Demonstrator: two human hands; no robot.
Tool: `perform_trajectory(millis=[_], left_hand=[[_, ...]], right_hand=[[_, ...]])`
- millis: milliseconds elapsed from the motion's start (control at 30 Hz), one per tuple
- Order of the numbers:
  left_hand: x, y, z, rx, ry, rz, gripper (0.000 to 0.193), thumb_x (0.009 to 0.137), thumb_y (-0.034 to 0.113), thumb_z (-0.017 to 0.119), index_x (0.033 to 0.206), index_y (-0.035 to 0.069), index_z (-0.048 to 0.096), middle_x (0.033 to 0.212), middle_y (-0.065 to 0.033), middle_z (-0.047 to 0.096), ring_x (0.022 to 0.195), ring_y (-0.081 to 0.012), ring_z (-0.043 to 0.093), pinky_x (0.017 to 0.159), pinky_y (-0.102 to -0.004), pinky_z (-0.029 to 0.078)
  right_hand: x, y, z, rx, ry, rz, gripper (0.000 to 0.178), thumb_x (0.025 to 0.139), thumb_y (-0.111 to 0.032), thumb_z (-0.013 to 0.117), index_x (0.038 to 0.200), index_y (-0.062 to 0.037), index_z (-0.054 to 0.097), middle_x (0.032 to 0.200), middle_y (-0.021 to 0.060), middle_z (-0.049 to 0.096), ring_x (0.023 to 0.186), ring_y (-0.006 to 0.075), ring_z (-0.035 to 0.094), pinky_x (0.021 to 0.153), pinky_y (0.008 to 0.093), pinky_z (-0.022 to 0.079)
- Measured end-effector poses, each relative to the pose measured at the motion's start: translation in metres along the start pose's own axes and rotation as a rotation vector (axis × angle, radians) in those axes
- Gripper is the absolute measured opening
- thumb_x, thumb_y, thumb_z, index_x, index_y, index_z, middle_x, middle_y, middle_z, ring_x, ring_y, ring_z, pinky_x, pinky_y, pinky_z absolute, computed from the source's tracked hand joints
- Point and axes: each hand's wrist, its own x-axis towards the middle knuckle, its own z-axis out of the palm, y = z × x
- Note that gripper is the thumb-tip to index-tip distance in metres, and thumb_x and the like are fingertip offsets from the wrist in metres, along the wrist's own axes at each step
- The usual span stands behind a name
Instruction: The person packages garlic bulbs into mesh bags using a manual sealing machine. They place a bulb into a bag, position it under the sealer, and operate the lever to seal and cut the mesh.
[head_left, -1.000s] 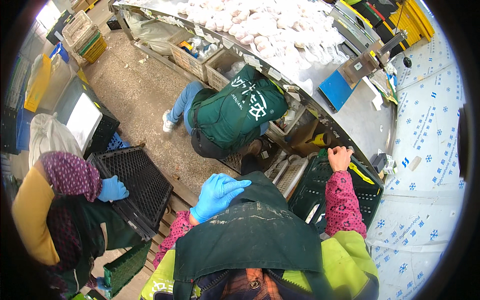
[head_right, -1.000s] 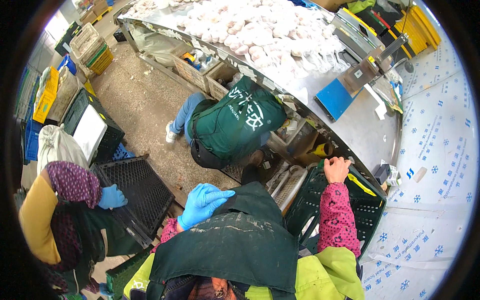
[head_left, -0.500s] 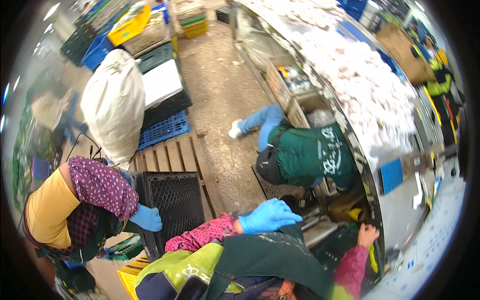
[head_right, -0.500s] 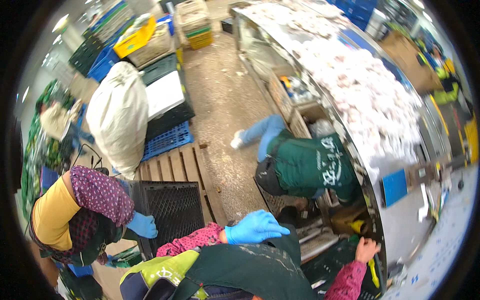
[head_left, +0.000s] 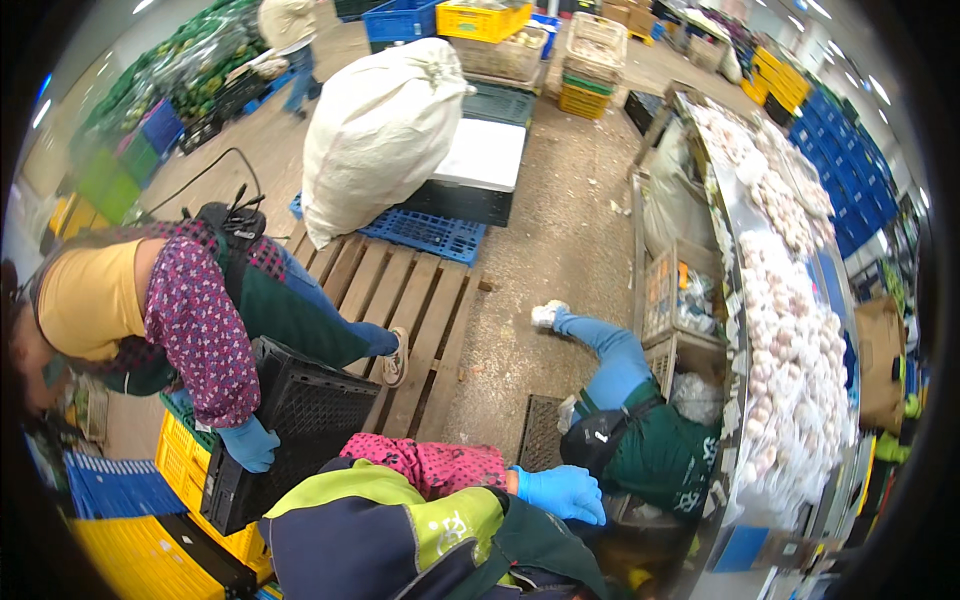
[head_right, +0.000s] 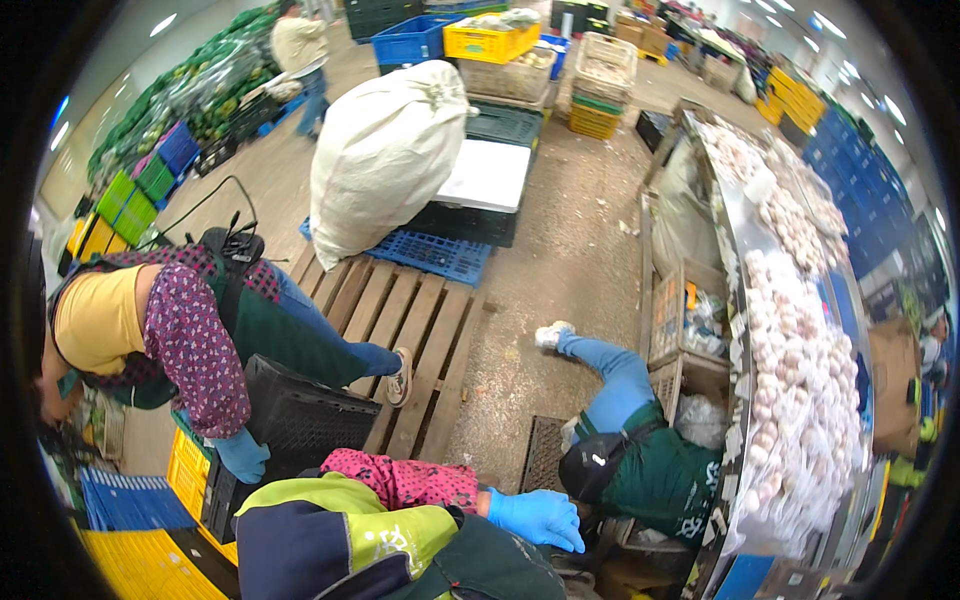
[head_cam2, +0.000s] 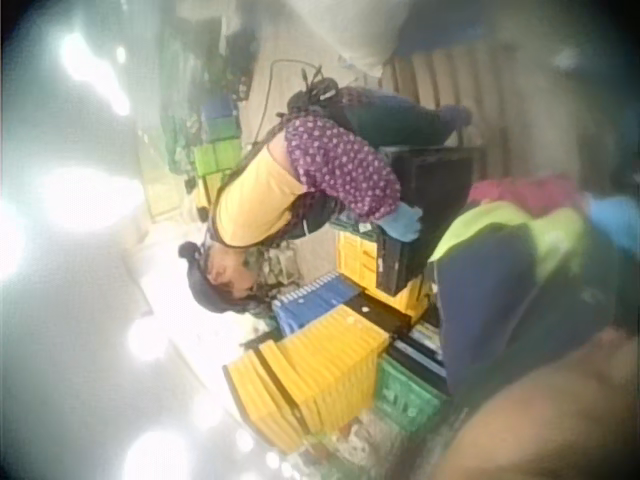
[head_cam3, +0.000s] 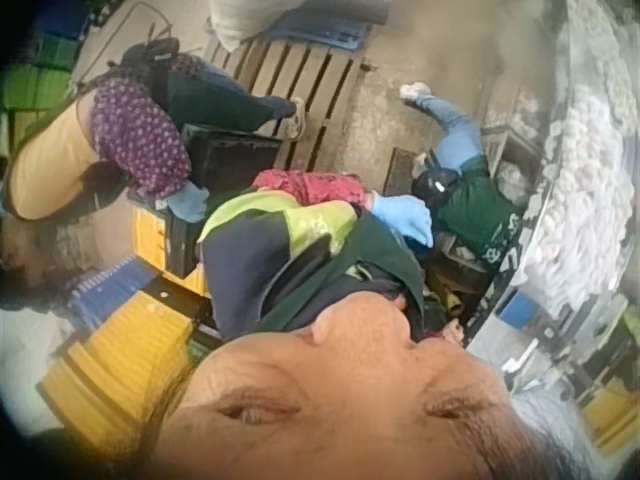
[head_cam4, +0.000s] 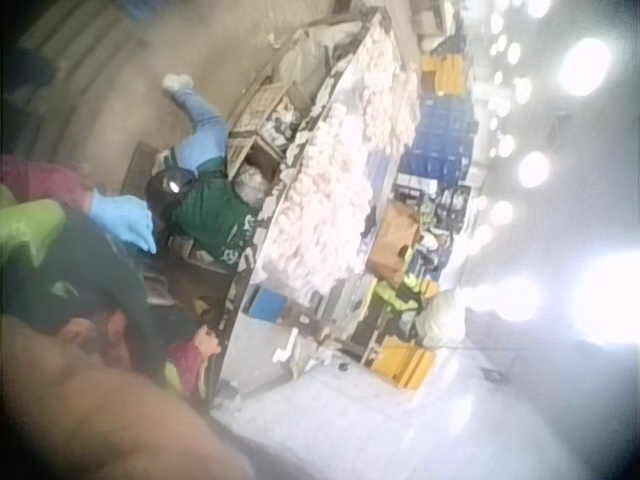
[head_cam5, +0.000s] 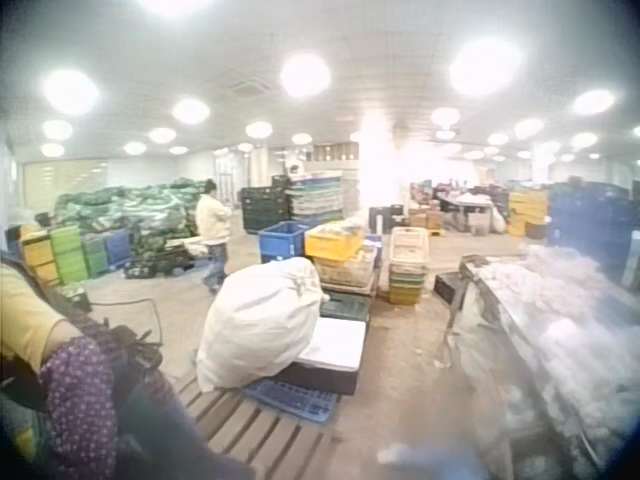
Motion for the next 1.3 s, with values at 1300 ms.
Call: perform_trajectory(millis=[1300], left_hand=[[0.045,0.035,-0.003,0.147,-0.194,0.052,0.027,0.08,0.018,0.068,0.107,0.021,0.071,0.08,-0.0016,0.062,0.075,-0.0212,0.058,0.068,-0.0332,0.046]], right_hand=[[0.069,-0.017,-0.193,0.641,-0.426,0.353,0.026,0.077,-0.032,0.063,0.072,-0.0076,0.07,0.083,0.0118,0.063,0.096,0.0361,0.052,0.081,0.0459,0.047]])
